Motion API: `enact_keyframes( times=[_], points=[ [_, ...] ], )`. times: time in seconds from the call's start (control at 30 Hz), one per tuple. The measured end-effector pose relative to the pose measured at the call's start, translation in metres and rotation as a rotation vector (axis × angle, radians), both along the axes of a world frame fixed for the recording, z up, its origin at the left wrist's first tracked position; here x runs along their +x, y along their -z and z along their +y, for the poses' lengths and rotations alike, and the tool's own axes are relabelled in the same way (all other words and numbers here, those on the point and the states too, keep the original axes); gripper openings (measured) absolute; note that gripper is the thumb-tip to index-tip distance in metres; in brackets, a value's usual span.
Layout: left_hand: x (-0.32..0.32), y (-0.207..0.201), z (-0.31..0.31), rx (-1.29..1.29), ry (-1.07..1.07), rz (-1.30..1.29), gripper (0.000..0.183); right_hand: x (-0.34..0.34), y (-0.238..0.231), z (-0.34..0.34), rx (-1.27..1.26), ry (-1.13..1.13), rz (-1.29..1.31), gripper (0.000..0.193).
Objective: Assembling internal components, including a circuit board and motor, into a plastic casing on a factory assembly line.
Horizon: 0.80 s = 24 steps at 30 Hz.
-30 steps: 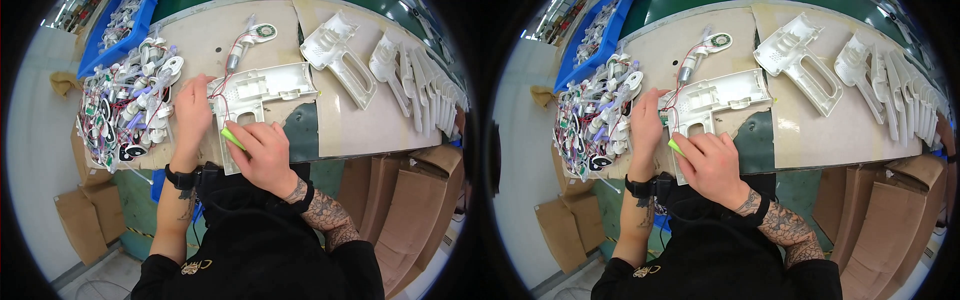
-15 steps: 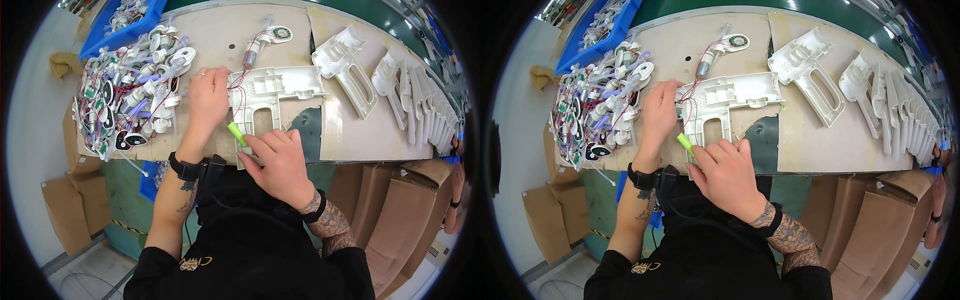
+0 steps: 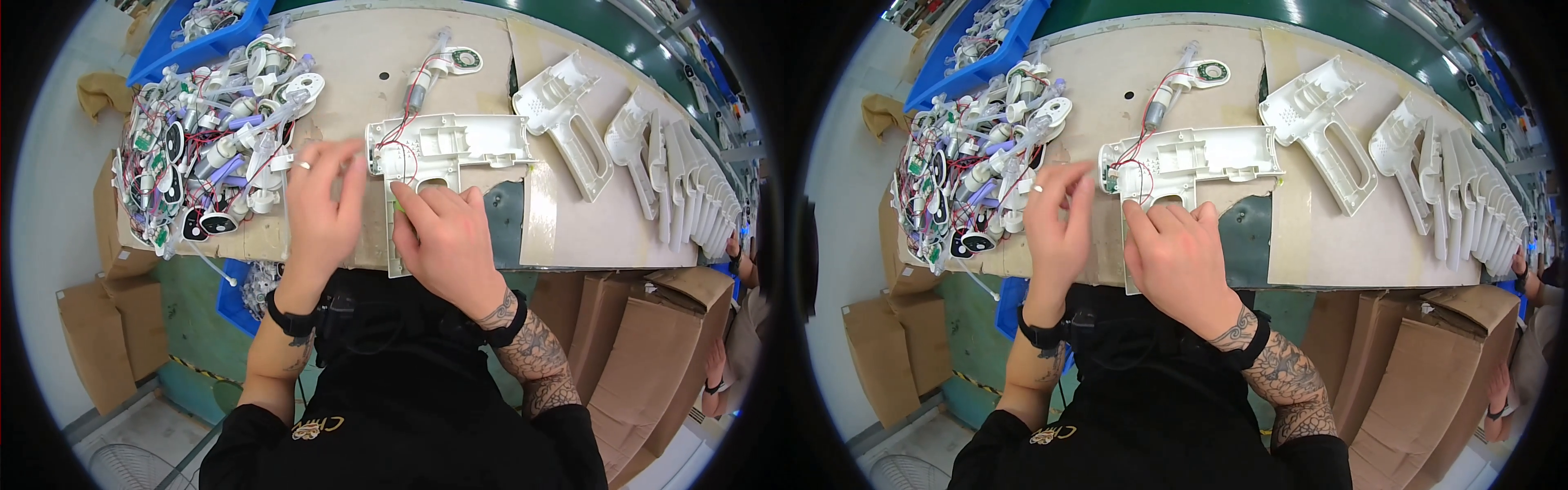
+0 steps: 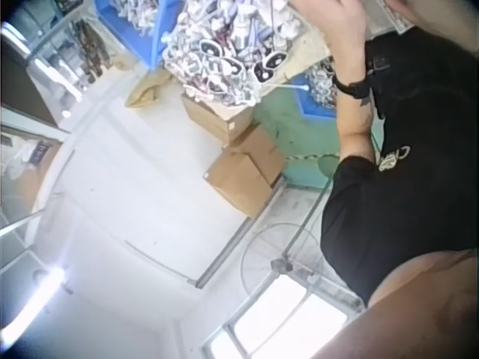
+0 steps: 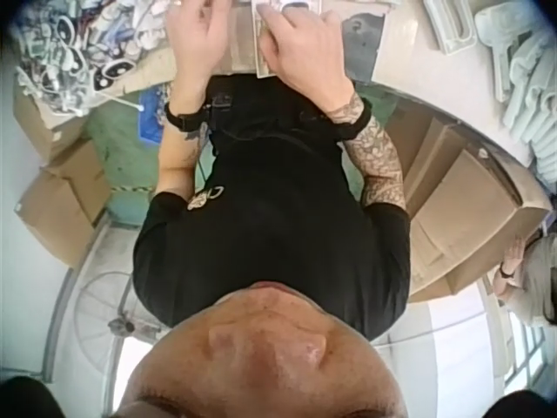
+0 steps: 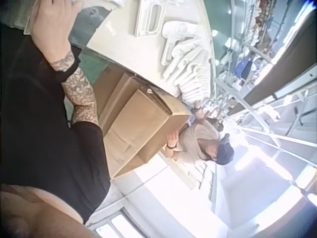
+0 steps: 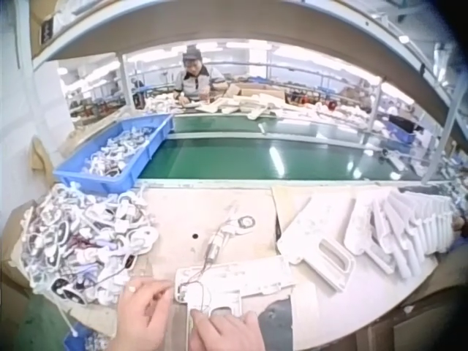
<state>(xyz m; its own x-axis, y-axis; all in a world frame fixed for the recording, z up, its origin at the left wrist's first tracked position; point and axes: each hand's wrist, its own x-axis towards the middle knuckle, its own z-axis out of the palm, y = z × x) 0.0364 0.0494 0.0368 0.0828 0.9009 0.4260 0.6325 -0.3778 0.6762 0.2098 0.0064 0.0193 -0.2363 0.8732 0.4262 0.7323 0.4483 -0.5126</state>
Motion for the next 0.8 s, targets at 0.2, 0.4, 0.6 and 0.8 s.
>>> enact_keyframes(
  times=[0.2,0.4,0.6,0.8],
  points=[
    [0.002,0.019,-0.032,-0.036,0.130,0.058,0.019,0.005,0.005,0.009,0.034,-0.092,0.196,0.025],
    [0.005,0.028,-0.037,-0.069,0.136,0.073,0.023,0.028,-0.009,0.016,-0.169,-0.161,0.320,0.020],
    [0.013,0.026,-0.036,-0.030,0.132,0.088,0.024,0.030,-0.004,0.057,-0.061,-0.138,0.113,0.016],
    [0.024,0.025,-0.038,-0.085,0.088,0.082,0.018,0.021,0.008,0.057,0.021,-0.101,0.122,0.016]
  ],
)
